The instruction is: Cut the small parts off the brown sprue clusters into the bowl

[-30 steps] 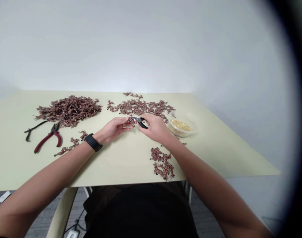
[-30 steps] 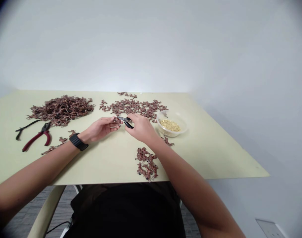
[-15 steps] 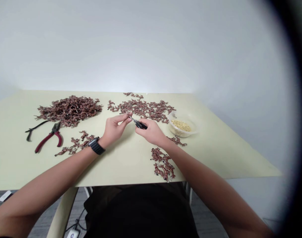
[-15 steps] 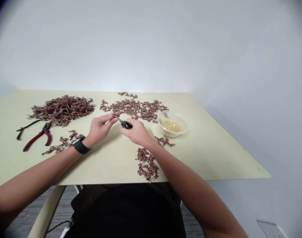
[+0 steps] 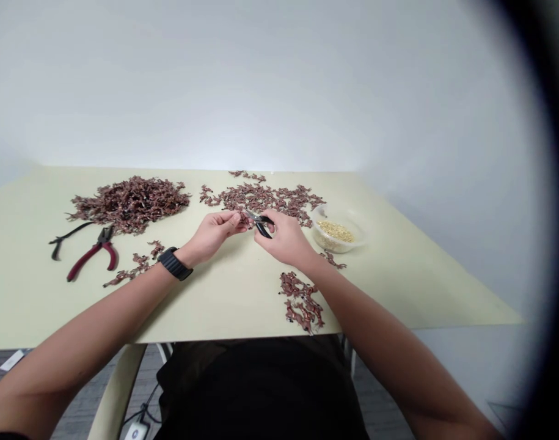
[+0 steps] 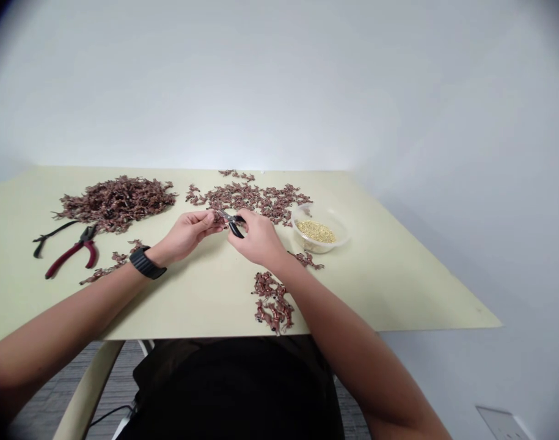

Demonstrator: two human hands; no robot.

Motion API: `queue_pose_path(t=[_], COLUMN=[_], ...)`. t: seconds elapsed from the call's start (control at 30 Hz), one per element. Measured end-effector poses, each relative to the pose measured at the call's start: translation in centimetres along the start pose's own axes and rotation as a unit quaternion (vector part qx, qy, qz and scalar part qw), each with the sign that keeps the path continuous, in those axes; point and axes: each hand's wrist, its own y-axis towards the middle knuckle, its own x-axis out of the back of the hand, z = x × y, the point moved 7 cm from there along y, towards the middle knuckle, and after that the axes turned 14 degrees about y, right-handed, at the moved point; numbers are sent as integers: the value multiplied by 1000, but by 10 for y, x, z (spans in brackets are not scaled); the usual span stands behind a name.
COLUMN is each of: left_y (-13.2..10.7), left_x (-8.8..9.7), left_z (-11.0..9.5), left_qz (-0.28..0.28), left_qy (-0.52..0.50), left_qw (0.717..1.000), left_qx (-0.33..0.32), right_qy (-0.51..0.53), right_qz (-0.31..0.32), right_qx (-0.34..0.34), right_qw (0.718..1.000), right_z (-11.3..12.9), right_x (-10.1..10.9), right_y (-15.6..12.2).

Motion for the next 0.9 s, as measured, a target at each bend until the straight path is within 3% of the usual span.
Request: queue_pose_path(t=[0.13, 0.5, 0.6, 0.7, 0.8, 0.9], left_y=[-1, -1, -4, -8, -13, -12], left_x=[-5, -5, -3, 4, 12, 11], left_z=[0, 4, 0, -12, -30, -44], left_qz=[43, 57, 14, -83, -152, -107], left_qy=[-6, -2, 69, 182, 281, 357], left_qw=[999, 998, 997, 978, 937, 904], left_qx=[2, 11, -19, -65, -140, -209], right_qy=[-51, -47, -18, 95, 275, 406], right_qz=[8, 40, 40, 52, 104, 191], right_qx=[36, 45, 6, -84, -222, -321], right_qw=[998, 997, 999, 991, 929, 834], right_z=[-4, -7, -8, -12, -17, -13], right_x=[7, 10, 7, -3, -21, -38], right_y=[3, 6, 4, 0, -8, -19])
